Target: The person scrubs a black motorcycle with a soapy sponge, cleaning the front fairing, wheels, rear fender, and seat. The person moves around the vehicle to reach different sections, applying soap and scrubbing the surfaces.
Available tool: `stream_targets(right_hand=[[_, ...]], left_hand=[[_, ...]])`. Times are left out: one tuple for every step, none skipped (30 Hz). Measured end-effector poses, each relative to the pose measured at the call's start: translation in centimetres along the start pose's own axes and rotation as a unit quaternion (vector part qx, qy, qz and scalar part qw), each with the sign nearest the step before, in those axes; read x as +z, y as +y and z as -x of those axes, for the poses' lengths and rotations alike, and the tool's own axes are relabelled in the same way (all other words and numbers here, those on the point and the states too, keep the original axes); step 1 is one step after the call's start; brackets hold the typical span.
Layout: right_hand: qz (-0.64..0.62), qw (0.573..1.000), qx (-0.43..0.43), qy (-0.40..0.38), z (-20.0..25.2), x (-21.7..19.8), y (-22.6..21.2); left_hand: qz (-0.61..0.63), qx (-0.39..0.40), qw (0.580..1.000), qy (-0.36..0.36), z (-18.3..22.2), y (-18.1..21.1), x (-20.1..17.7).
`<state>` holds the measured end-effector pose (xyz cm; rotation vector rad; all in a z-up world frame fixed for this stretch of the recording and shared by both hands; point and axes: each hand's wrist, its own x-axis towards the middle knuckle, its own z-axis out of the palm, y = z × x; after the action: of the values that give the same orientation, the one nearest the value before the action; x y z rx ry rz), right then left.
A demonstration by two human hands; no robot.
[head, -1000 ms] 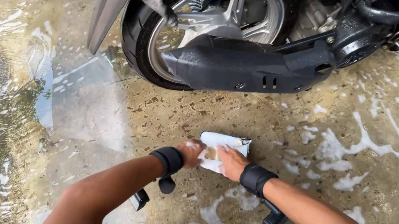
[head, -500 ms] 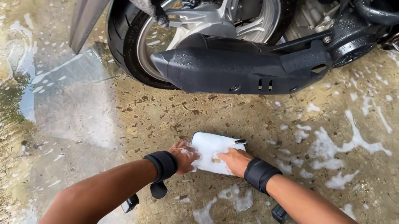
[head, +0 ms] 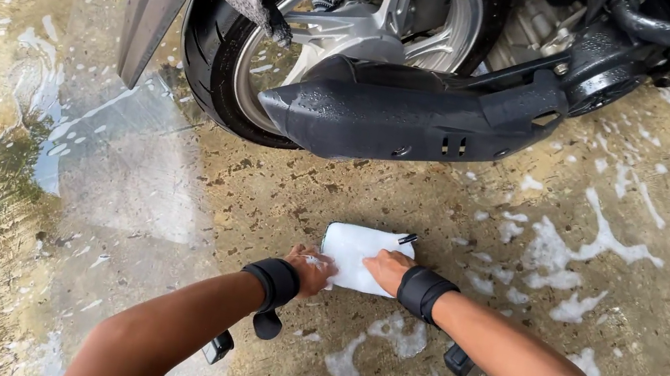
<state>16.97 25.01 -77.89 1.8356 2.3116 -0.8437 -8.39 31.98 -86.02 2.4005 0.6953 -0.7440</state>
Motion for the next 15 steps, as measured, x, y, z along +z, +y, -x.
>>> stream_targets(right_hand=[[0.001,1.0,0.001,0.002,0.6,-1.7,-1.0],[0.038,0.999,-0.012,-0.021,1.1,-3.3,-2.0],[0.076,0.996,-0.024,-0.044,1.9,-5.0,-2.9],[0.077,0.996,-0.022,-0.044,2.7,-6.2,-3.7],[0.078,0.996,-0.03,-0.037,3.5,-7.7,-4.3],[0.079,0.996,-0.037,-0.029,4.2,-9.1,-4.9],[0.082,0.996,-0.036,-0.029,4.5,-9.8,-5.0],[0.041,0.997,-0.07,-0.009,4.8,-10.5,-5.2],[-0.001,0.994,-0.104,0.013,5.0,-11.2,-5.3],[0.002,0.994,-0.104,0.015,5.0,-11.7,-5.3],[-0.014,0.992,-0.122,0.032,5.1,-12.1,-5.3],[-0.03,0.988,-0.141,0.049,5.1,-12.5,-5.3],[-0.03,0.988,-0.142,0.049,5.6,-13.8,-6.1],[-0.037,0.985,-0.152,0.075,6.2,-15.0,-7.0],[-0.045,0.981,-0.163,0.1,6.6,-16.1,-7.8]], left_hand=[[-0.001,0.001,1.0,0.001,0.4,0.3,-0.8],[-0.086,0.005,0.996,-0.015,0.9,0.6,-1.5],[-0.169,0.01,0.985,-0.03,1.3,1.0,-2.2],[-0.169,0.012,0.985,-0.028,2.4,1.8,-3.7],[-0.13,-0.01,0.991,-0.008,3.4,2.7,-5.4],[-0.091,-0.029,0.995,0.013,4.4,3.5,-7.0],[-0.091,-0.029,0.995,0.017,5.7,4.5,-8.9],[-0.063,-0.042,0.997,0.032,7.0,5.5,-10.9],[-0.037,-0.056,0.997,0.047,8.4,6.3,-12.9],[-0.039,-0.055,0.996,0.051,8.3,6.4,-13.7],[-0.002,-0.029,0.997,0.07,8.3,6.5,-14.4],[0.035,-0.002,0.995,0.089,8.3,6.6,-15.1],[0.035,-0.003,0.995,0.089,8.8,6.8,-15.7],[0.083,0.004,0.989,0.123,9.3,6.9,-16.3],[0.132,0.009,0.979,0.156,9.7,7.0,-16.9]])
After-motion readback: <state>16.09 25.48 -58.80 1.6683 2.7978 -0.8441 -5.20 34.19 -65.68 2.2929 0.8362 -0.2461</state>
